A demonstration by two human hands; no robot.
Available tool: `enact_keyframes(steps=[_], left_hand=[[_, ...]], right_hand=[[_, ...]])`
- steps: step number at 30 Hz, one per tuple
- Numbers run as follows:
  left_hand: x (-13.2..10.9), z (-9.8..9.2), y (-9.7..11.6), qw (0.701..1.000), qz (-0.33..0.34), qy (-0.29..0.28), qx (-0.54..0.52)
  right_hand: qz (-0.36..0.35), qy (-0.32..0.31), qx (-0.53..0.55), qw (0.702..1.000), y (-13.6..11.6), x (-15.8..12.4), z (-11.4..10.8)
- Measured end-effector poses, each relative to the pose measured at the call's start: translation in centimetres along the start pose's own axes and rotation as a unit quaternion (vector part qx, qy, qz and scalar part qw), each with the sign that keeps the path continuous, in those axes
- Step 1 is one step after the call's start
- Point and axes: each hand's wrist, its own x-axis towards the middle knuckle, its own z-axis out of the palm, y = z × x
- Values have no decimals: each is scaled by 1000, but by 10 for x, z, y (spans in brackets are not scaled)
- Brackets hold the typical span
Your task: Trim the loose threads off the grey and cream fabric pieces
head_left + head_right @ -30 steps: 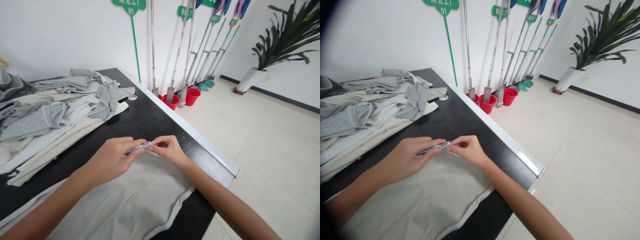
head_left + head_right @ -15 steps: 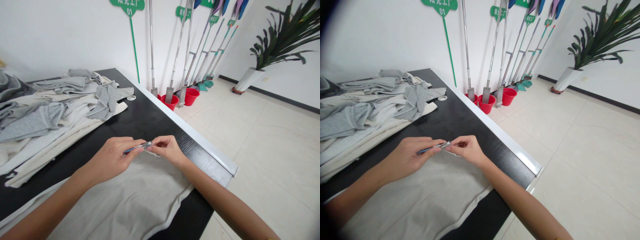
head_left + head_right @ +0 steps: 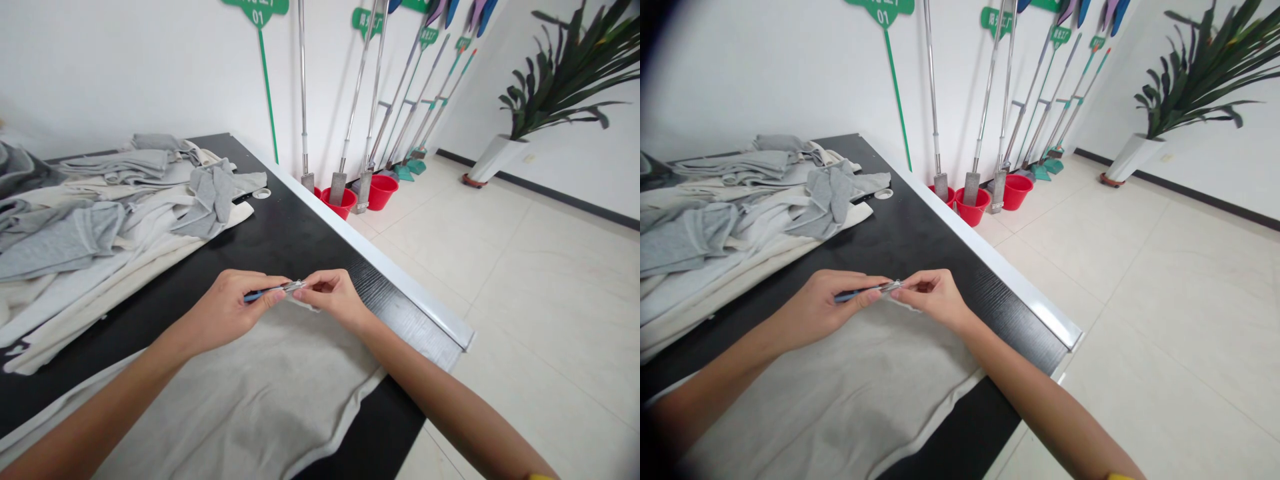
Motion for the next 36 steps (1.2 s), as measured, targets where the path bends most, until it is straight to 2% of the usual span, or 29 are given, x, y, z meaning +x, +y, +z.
enact_keyframes(steps=[10, 23, 36], left_hand=[[1, 2, -1, 999, -32, -1, -21], [1, 0, -2, 1000, -3, 2, 29], [3, 0, -4, 1000, 11, 2, 19]], right_hand=[[7, 5, 2, 1000, -1, -1, 2], [9, 13, 13, 1000, -5, 0, 5], [23, 12, 3, 1000, -5, -1, 5]])
